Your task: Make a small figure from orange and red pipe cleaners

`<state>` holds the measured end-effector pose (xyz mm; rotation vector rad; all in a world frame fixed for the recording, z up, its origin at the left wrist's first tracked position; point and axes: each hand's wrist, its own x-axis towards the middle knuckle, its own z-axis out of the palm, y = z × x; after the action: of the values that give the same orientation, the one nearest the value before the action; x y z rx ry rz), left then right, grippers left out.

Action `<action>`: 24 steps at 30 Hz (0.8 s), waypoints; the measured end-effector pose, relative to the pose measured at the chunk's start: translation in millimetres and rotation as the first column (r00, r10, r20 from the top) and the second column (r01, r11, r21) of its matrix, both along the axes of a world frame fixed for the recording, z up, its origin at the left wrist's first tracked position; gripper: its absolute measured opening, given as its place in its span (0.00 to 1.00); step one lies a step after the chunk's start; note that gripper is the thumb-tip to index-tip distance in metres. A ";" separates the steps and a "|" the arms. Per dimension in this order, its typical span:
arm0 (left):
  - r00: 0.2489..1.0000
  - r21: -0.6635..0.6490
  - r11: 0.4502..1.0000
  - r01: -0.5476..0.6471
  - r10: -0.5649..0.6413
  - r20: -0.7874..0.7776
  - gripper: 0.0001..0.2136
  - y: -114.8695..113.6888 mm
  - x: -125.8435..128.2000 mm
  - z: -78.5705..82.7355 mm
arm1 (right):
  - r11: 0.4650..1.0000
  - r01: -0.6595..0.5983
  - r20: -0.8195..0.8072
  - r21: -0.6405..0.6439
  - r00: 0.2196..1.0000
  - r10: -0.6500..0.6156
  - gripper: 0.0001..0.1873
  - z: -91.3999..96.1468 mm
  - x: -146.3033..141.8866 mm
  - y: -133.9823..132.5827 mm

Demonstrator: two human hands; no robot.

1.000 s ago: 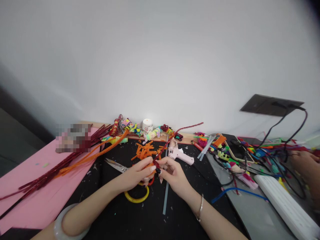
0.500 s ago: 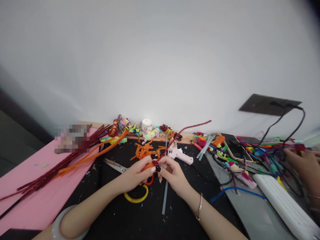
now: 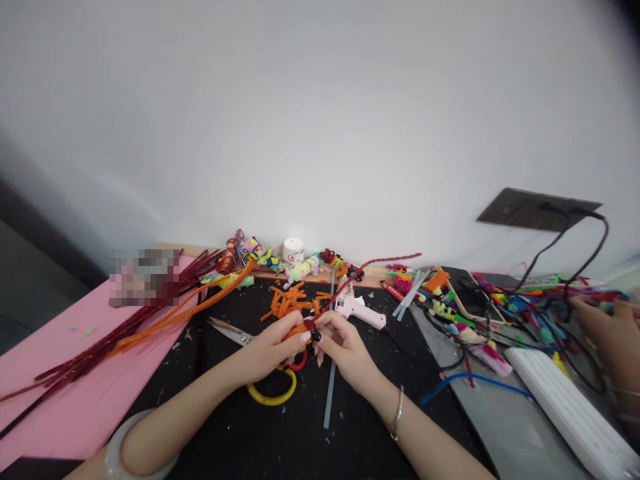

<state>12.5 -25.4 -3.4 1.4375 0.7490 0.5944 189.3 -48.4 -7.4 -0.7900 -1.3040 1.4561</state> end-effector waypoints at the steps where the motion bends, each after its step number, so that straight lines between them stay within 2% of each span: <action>1: 0.999 -0.032 0.999 0.005 -0.004 0.038 0.13 0.3 0.1 0.1 | 1.000 -0.004 -0.002 0.004 1.000 0.004 0.10 -0.8 0.3 0.2; 5: 0.988 -0.157 0.986 0.048 -0.024 0.149 0.13 1.2 0.1 0.2 | 1.000 -0.010 0.035 0.008 0.999 0.010 0.13 -2.7 2.0 0.9; 13: 0.971 -0.297 0.949 0.109 -0.038 0.234 0.13 2.3 -0.6 -1.3 | 0.997 0.050 0.212 0.065 0.975 -0.062 0.10 2.5 0.8 -3.1; 19: 0.973 -0.273 0.957 0.096 -0.033 0.227 0.13 2.3 0.1 -1.7 | 0.991 0.075 0.277 0.113 0.955 -0.104 0.12 2.7 2.3 -3.2; 24: 0.989 -0.164 0.986 0.034 -0.009 0.149 0.13 2.0 0.9 1.6 | 0.991 0.093 0.273 0.099 0.955 -0.117 0.16 1.0 3.8 -0.9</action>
<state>13.3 -23.3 -1.8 1.2329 0.6495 0.6008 193.1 -49.3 -6.4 -1.0184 -1.5000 1.2275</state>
